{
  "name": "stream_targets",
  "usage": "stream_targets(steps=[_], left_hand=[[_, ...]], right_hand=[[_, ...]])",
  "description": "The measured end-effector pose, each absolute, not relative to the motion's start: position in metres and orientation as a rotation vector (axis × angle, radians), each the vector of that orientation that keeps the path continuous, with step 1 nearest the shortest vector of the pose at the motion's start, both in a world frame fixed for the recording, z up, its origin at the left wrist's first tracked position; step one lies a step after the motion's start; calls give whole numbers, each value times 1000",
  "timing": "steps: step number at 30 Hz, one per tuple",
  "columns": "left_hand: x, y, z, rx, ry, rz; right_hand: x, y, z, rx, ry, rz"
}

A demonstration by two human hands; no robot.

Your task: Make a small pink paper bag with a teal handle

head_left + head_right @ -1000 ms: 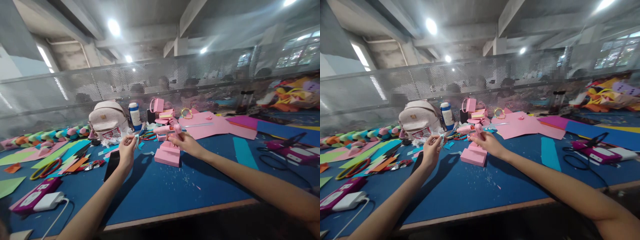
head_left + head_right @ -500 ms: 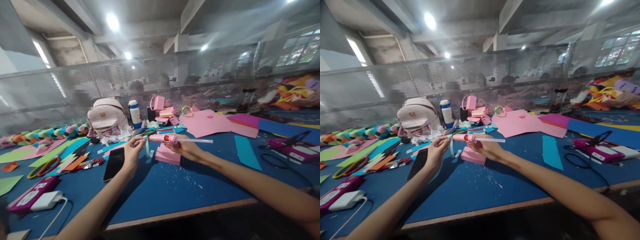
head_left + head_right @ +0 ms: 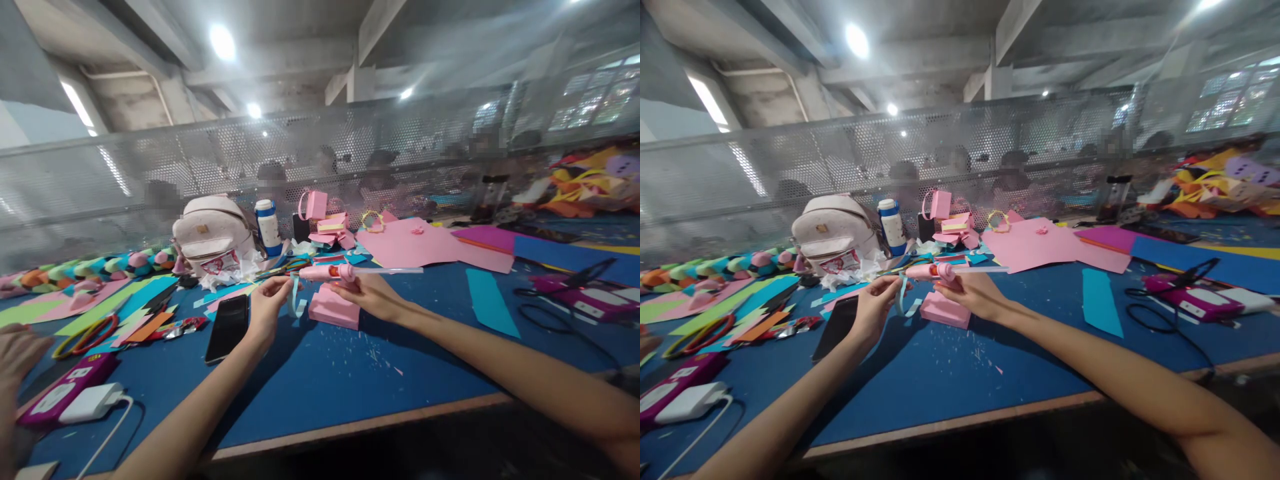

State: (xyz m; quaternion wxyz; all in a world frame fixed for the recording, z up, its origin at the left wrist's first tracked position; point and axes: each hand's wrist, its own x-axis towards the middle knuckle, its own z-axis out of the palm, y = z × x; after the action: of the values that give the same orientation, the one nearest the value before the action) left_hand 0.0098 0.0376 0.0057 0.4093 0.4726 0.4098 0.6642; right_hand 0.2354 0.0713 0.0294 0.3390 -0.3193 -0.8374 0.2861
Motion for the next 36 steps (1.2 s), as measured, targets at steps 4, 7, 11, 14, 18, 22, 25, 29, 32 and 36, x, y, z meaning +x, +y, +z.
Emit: stream_targets(steps=[4,7,11,14,18,22,25,29,32,36], left_hand=[[9,38,4,1211,1049,1656],[9,38,4,1226,1066,1644],[9,38,4,1218,1064,1634],[9,38,4,1229,1067,1636],[9,38,4,1238,1068,1638],[9,38,4,1241,1058,1645],[9,38,4,1234,1057,1649],[9,38,4,1238,1068,1645],[9,37,4,1247,1071,1654],[9,37,5,1239,1073,1669]], right_hand=[[236,76,23,-823,-2187,807],[235,75,24,-792,-2173,832],[234,71,28,-807,-2174,822],[234,70,28,-805,-2180,790],[235,69,28,-838,-2202,662],[236,67,33,-889,-2234,496],[237,66,37,-942,-2278,394],[237,65,40,-974,-2280,327],[237,64,40,-966,-2272,369],[238,66,39,-943,-2250,418]])
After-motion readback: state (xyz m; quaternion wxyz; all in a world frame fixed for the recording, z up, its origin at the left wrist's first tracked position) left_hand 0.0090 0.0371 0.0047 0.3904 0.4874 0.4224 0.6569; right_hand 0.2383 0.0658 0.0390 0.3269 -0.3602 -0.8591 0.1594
